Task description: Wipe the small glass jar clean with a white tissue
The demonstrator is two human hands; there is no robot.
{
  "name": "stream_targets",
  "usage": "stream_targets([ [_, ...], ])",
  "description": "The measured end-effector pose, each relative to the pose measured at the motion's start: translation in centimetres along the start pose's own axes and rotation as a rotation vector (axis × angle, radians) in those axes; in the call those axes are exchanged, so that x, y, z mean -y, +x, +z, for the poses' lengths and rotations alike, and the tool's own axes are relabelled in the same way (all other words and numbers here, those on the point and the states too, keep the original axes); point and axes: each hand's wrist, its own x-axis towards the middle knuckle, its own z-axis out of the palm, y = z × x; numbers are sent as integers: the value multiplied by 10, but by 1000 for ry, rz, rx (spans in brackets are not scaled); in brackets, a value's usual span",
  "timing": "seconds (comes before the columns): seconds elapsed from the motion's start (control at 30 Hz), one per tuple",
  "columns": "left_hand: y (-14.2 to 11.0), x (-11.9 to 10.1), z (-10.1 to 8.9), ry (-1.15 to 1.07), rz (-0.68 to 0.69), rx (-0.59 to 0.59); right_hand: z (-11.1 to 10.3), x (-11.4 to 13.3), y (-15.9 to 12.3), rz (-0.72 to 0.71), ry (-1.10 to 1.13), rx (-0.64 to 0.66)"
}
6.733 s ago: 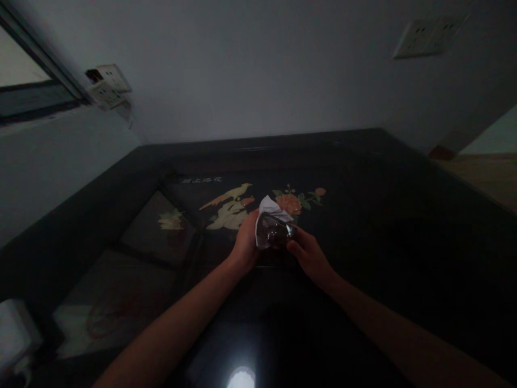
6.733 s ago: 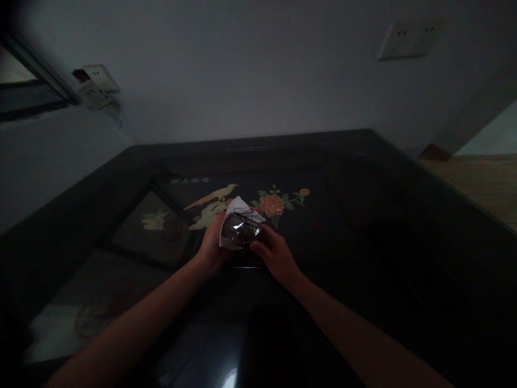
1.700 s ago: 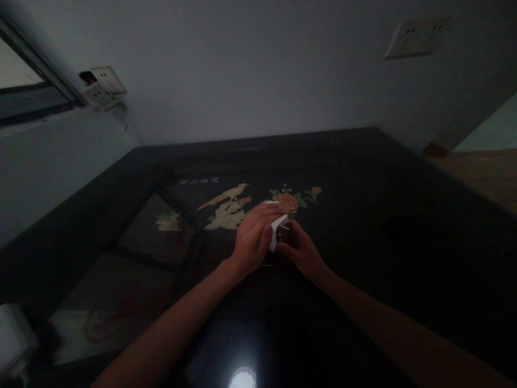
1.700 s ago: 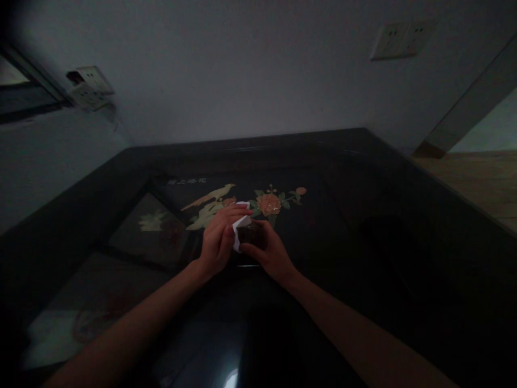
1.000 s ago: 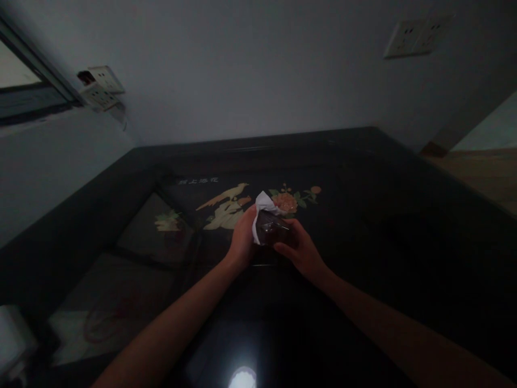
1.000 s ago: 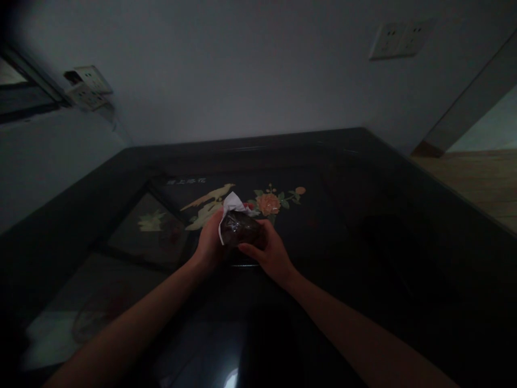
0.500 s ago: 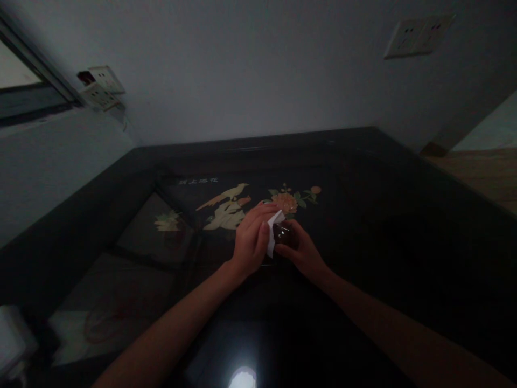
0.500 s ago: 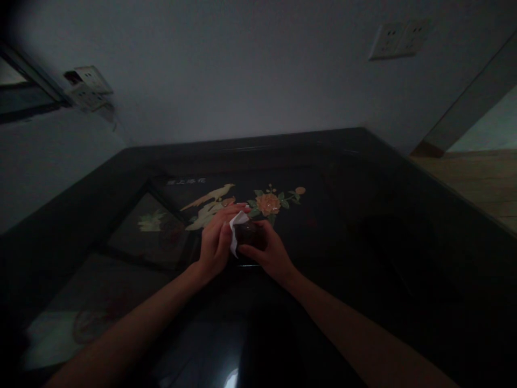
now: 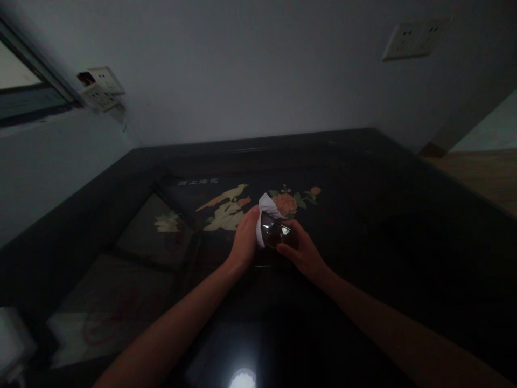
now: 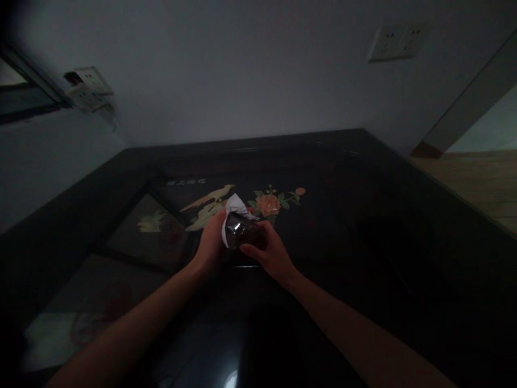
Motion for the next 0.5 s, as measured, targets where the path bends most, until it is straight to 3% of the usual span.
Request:
stream_targets([
  [0.17,-11,-4,-5,531,484,92,0,0,0,-10,-8,-7],
  [0.3,-12,-6,-7,788,924,221,0,-1,1,-41,-30,-13],
  [0.4,-10,-7,-7,874,1072,287,1,-2,1,-77,-25,-38],
  [0.5,-11,-7,-7,836,1046,297,2,-2,2,-71,-15,-38],
])
